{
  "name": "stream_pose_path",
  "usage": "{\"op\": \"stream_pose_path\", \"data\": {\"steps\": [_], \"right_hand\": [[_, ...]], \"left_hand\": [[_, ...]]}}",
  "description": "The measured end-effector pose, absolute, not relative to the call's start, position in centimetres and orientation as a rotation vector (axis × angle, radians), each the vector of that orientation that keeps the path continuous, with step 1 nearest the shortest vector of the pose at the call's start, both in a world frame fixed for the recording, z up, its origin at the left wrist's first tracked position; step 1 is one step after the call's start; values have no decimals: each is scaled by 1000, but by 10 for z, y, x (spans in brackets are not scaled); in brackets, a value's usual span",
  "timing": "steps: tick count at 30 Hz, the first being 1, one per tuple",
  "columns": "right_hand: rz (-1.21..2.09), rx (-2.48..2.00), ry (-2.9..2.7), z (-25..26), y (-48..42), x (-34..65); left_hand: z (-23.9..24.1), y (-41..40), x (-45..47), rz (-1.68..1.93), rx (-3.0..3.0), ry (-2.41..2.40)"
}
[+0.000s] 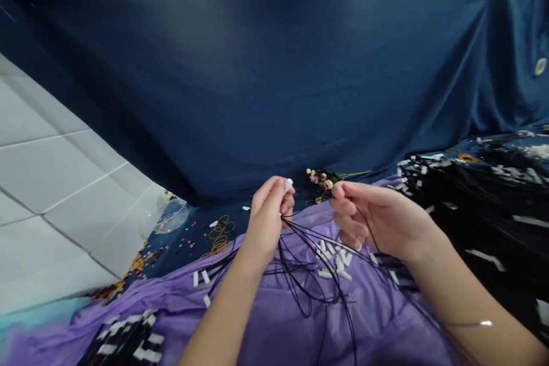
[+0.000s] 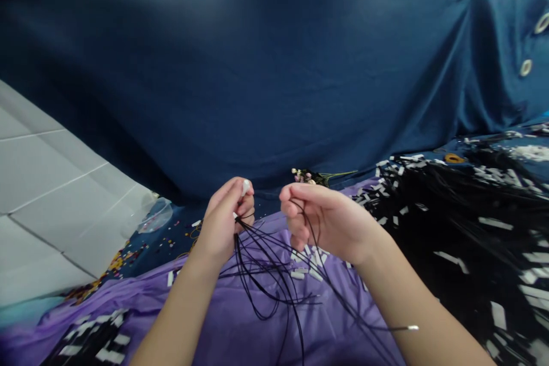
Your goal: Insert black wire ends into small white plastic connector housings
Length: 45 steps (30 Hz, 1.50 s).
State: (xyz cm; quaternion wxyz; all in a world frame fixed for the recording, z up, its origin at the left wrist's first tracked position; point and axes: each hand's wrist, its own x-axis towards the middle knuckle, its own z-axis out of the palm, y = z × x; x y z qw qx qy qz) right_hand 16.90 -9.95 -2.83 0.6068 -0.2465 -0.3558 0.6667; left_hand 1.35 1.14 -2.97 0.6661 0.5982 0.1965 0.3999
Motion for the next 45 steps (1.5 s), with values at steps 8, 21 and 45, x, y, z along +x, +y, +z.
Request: {"op": "stream_pose_path", "data": {"steps": [8,21,45], "right_hand": [[1190,-784,-786,-10,-119,197],[839,-740,-931,-7,-131,206],[403,-1459,-1773,-35,-93,151]], "left_hand": [[-26,20,8,956,1334,479],[-27,20,11,952,1300,530],[-33,10,11,942,1473,557]]}}
